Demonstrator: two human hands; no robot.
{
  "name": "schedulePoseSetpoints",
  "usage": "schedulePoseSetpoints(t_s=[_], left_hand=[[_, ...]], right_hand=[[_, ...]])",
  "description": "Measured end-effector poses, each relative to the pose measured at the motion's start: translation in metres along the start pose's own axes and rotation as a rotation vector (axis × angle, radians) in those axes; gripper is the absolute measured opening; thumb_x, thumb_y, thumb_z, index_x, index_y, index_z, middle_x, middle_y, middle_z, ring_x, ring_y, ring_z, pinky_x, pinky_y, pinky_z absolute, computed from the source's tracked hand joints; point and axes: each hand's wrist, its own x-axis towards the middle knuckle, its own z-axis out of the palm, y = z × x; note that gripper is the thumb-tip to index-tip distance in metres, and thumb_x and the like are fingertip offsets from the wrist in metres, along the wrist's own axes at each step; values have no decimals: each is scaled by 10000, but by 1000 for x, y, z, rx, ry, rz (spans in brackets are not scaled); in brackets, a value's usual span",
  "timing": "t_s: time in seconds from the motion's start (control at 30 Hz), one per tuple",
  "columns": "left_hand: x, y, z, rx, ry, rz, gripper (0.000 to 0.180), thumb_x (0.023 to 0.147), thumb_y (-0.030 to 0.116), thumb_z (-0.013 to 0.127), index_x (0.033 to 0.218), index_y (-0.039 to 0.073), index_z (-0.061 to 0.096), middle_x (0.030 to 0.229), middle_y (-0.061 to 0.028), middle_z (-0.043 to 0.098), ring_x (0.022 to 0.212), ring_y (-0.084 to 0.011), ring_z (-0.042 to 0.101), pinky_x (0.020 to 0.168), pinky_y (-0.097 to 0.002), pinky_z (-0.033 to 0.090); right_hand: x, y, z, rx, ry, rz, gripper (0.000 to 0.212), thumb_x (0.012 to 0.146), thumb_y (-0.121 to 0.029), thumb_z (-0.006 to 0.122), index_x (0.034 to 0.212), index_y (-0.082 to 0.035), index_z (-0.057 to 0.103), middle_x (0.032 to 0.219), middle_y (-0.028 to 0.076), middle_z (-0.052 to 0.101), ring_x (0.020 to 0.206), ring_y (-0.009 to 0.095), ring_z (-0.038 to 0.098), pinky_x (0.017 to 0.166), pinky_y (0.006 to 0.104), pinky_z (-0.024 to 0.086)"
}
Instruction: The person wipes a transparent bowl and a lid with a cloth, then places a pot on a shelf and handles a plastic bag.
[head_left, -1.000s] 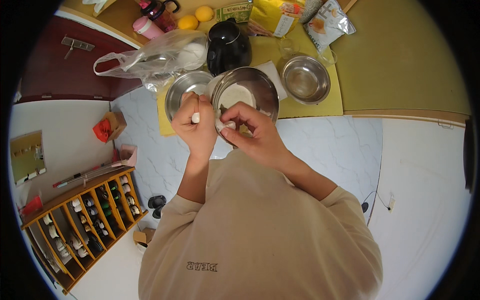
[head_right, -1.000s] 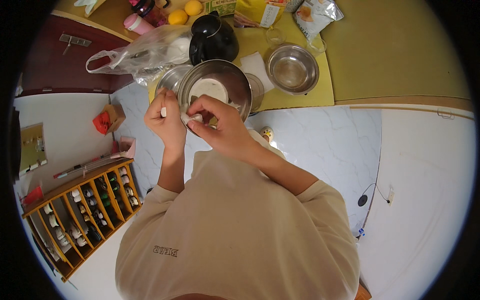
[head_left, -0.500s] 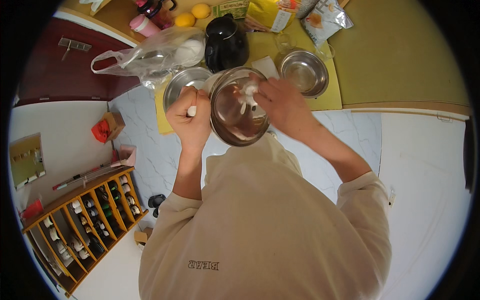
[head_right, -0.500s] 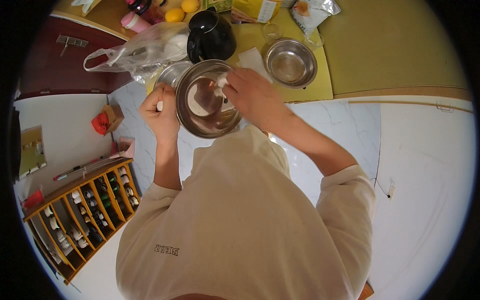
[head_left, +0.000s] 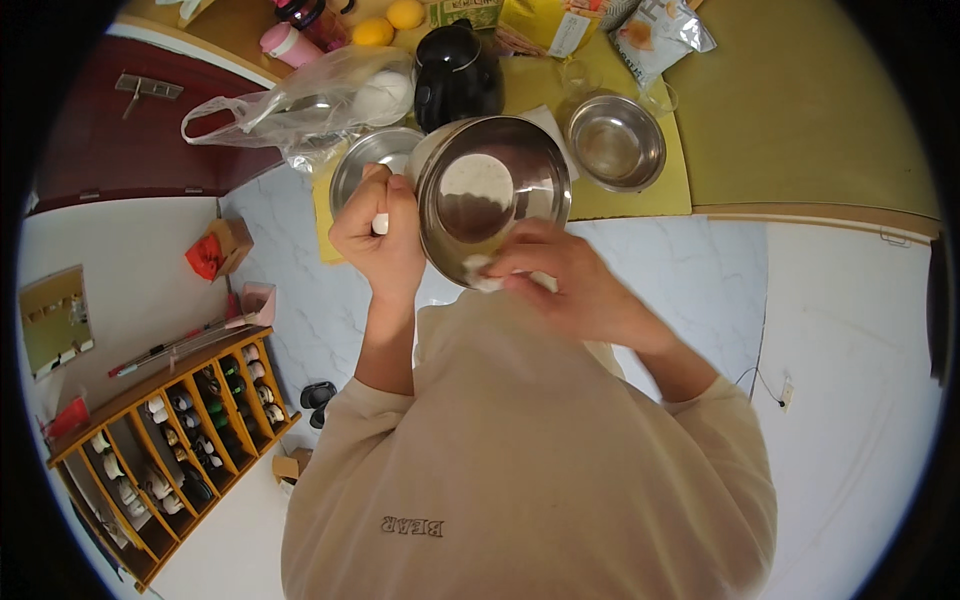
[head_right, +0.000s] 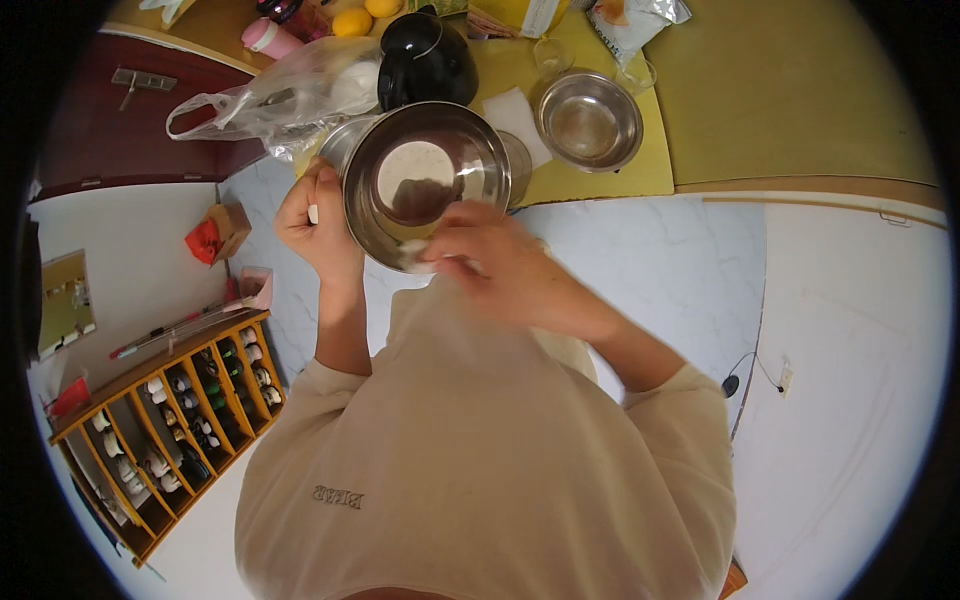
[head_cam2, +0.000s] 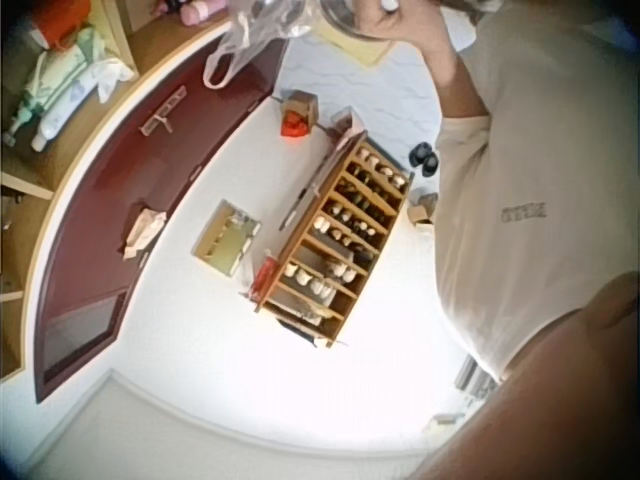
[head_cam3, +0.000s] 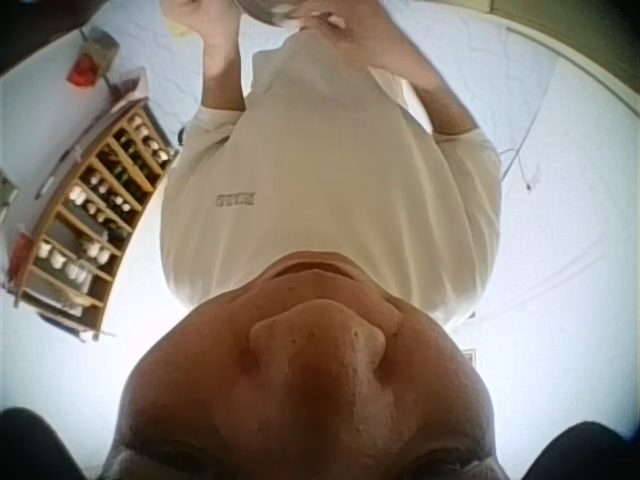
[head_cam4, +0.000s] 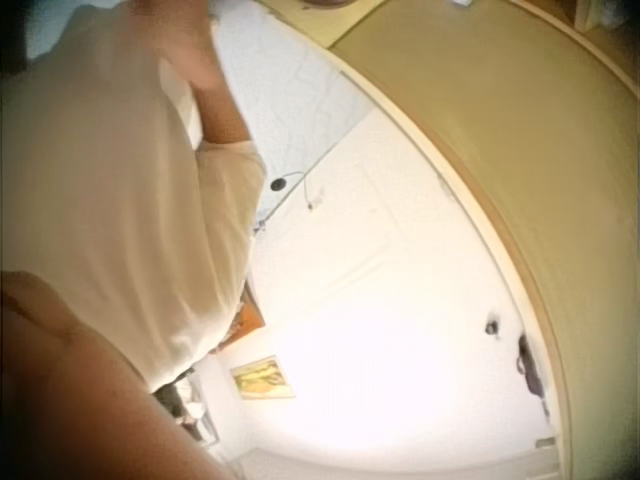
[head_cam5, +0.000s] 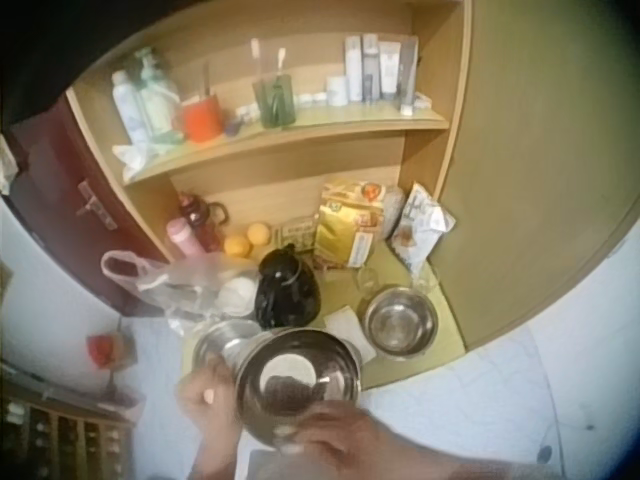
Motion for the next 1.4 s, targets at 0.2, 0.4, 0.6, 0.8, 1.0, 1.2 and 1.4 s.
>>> schedulePoseSetpoints(t_s=[0.2,0.4,0.6,0.8,1.0,1.2,1.4], left_hand=[[5,4,-1,-24,-91,56,306,812,-122,533,612,6,340,597,-11,334,611,-121,266,585,-269,267],[7,3,0,-32,-37,-9,320,827,-111,541,617,18,336,604,6,343,612,-92,274,575,-256,268],[-2,-1,3,-79,59,-341,331,862,-74,535,622,24,329,607,37,342,621,-52,276,550,-232,242],[-9,6,3,-77,18,-313,356,893,-40,541,616,36,329,611,44,347,616,-49,275,545,-235,237],[-7,0,-1,-30,40,-224,347,889,-51,532,615,29,334,608,42,360,609,-50,282,541,-234,234],[-8,6,5,-70,-39,-243,347,888,-46,531,614,33,333,605,44,346,607,-46,275,537,-231,232],[-12,-9,2,-247,-7,-479,365,925,25,562,586,86,442,600,76,445,552,-4,332,499,-210,263]], right_hand=[[26,3,-37,-879,116,-248,198,692,38,621,883,-13,629,927,98,586,864,276,567,711,372,450],[16,9,0,-784,159,-130,189,731,40,618,907,-24,590,913,103,568,817,299,570,680,394,453],[37,-8,33,-118,11,-80,174,733,-15,612,898,-6,557,890,123,512,843,310,575,686,384,483],[56,6,11,-677,139,-247,212,729,-8,621,932,-29,561,941,118,508,878,298,577,701,378,497],[23,8,9,-142,-198,36,249,748,104,568,957,-26,537,991,128,501,876,336,579,704,437,476],[47,5,21,-482,138,-107,277,724,41,606,996,1,568,1013,149,505,905,332,586,712,421,514],[31,1,8,-791,228,79,195,700,23,616,875,-9,538,940,148,503,855,315,576,719,410,509]])
